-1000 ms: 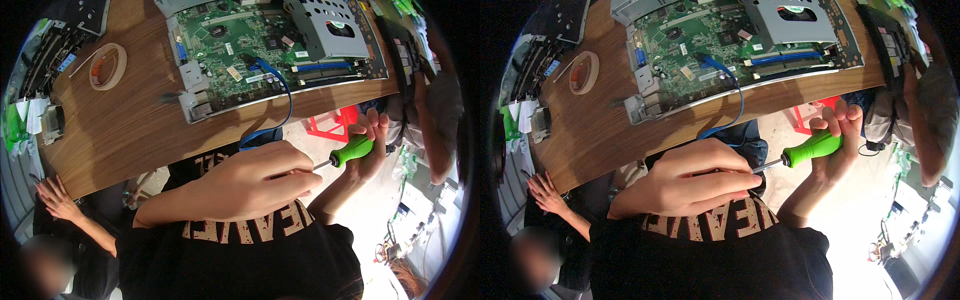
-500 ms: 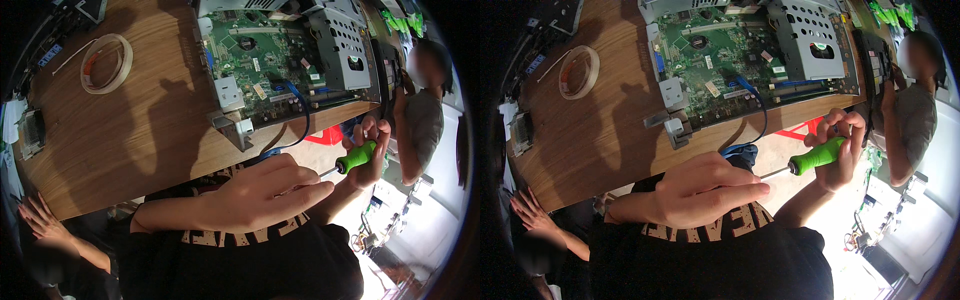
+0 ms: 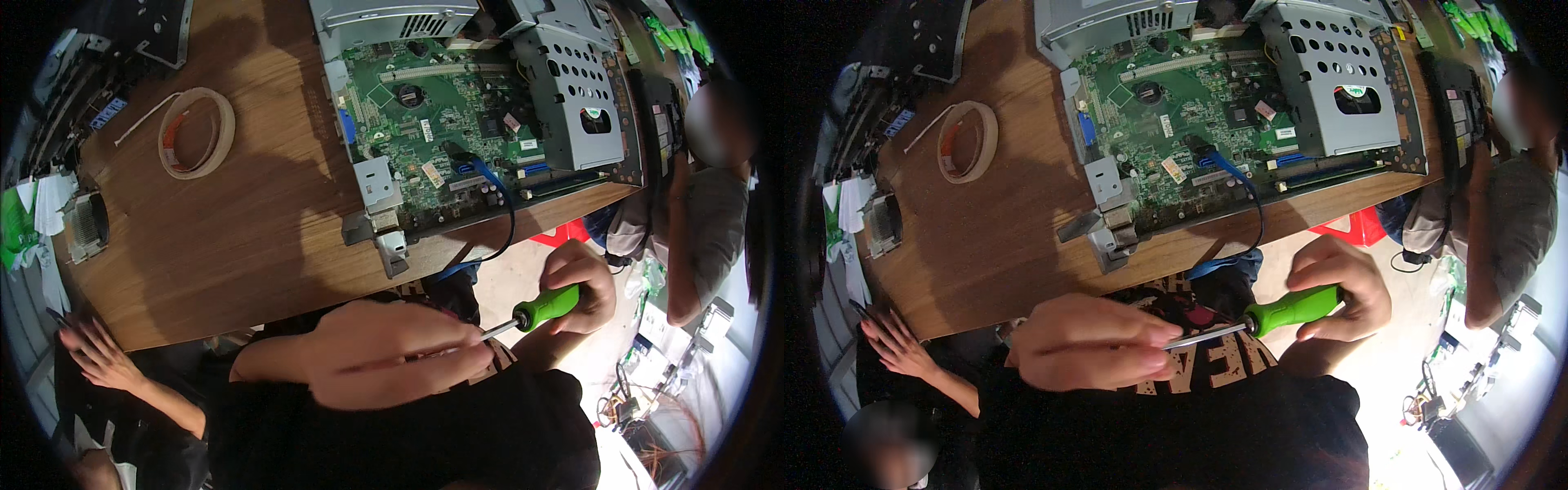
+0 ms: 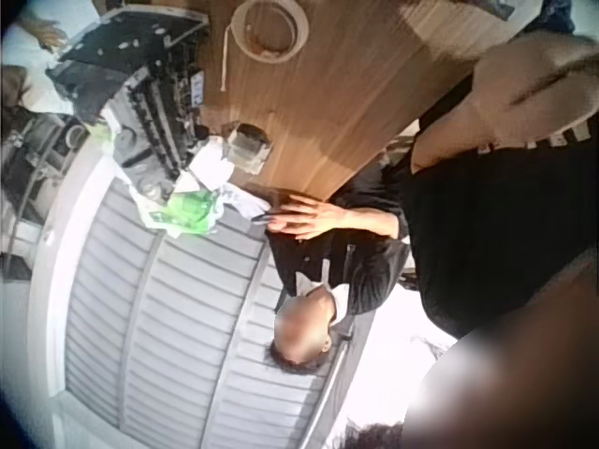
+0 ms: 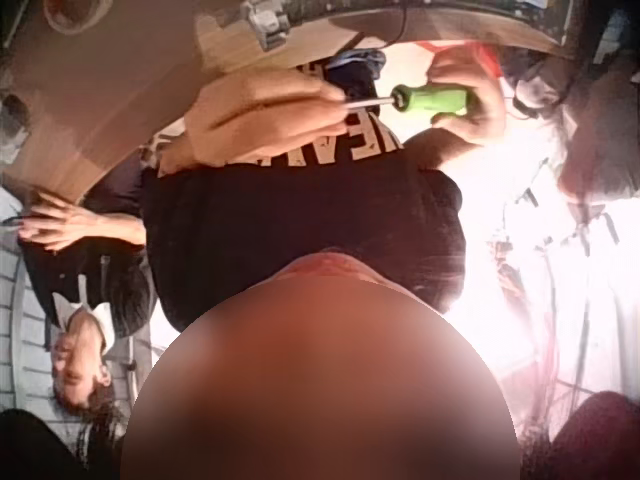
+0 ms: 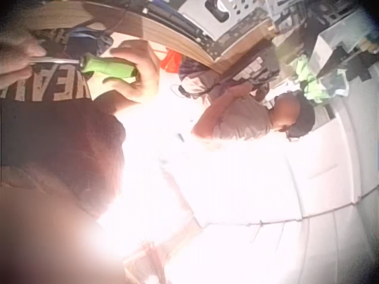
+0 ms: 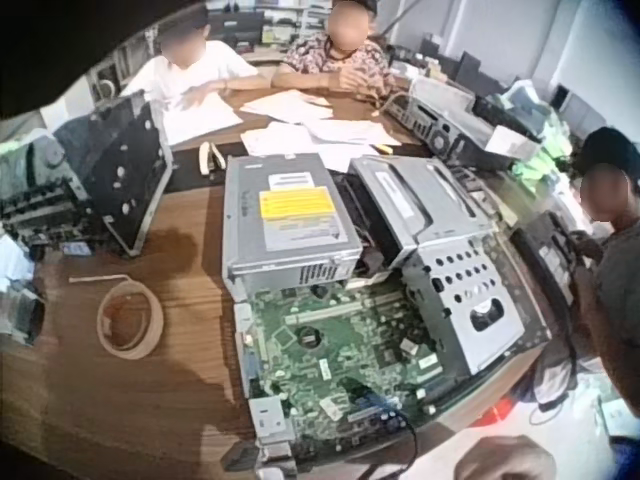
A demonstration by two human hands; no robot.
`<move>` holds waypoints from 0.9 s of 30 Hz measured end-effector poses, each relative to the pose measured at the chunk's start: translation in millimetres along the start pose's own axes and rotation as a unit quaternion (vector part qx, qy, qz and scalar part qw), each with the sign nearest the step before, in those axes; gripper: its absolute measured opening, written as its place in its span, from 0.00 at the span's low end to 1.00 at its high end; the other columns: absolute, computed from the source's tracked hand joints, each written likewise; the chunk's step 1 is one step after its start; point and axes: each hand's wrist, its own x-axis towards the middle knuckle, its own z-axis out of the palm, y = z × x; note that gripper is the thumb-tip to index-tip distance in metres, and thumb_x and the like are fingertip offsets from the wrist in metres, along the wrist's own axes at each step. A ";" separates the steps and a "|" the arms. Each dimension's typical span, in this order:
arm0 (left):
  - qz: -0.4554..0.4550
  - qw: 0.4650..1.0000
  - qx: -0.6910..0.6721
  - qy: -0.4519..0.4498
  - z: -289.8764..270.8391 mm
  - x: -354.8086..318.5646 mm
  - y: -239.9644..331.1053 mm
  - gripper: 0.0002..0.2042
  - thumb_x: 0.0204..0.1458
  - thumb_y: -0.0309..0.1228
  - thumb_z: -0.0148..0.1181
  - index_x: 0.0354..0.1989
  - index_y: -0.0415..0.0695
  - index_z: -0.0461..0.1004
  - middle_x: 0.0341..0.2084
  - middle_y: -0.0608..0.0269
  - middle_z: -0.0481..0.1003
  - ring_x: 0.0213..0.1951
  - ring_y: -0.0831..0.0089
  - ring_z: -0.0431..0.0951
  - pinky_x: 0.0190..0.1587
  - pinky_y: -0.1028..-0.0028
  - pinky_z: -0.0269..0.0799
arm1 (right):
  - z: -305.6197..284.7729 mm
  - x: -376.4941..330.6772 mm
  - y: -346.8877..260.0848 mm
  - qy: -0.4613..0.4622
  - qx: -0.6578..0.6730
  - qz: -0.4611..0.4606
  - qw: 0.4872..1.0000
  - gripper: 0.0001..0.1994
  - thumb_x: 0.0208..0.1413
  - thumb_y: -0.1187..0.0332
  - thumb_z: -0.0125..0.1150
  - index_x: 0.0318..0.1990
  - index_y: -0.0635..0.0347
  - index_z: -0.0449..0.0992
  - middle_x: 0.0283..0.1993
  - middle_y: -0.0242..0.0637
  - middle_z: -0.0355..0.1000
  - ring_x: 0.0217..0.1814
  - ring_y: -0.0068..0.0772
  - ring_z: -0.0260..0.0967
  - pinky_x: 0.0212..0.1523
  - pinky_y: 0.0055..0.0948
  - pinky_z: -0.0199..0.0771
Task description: The person assembles a computer by inserting a hard drive bay into the chassis and securing it with a screwdriver.
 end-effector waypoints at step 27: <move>0.026 0.876 0.458 0.150 -46.5 3.6 19.1 0.12 0.40 0.24 0.63 0.35 0.35 0.74 0.30 0.54 0.75 0.33 0.62 0.77 0.35 0.70 0.74 | -11.7 0.4 32.1 0.338 0.173 -0.085 0.921 0.22 0.43 0.56 0.63 0.33 0.61 0.59 0.27 0.32 0.53 0.20 0.18 0.48 0.17 0.17 0.49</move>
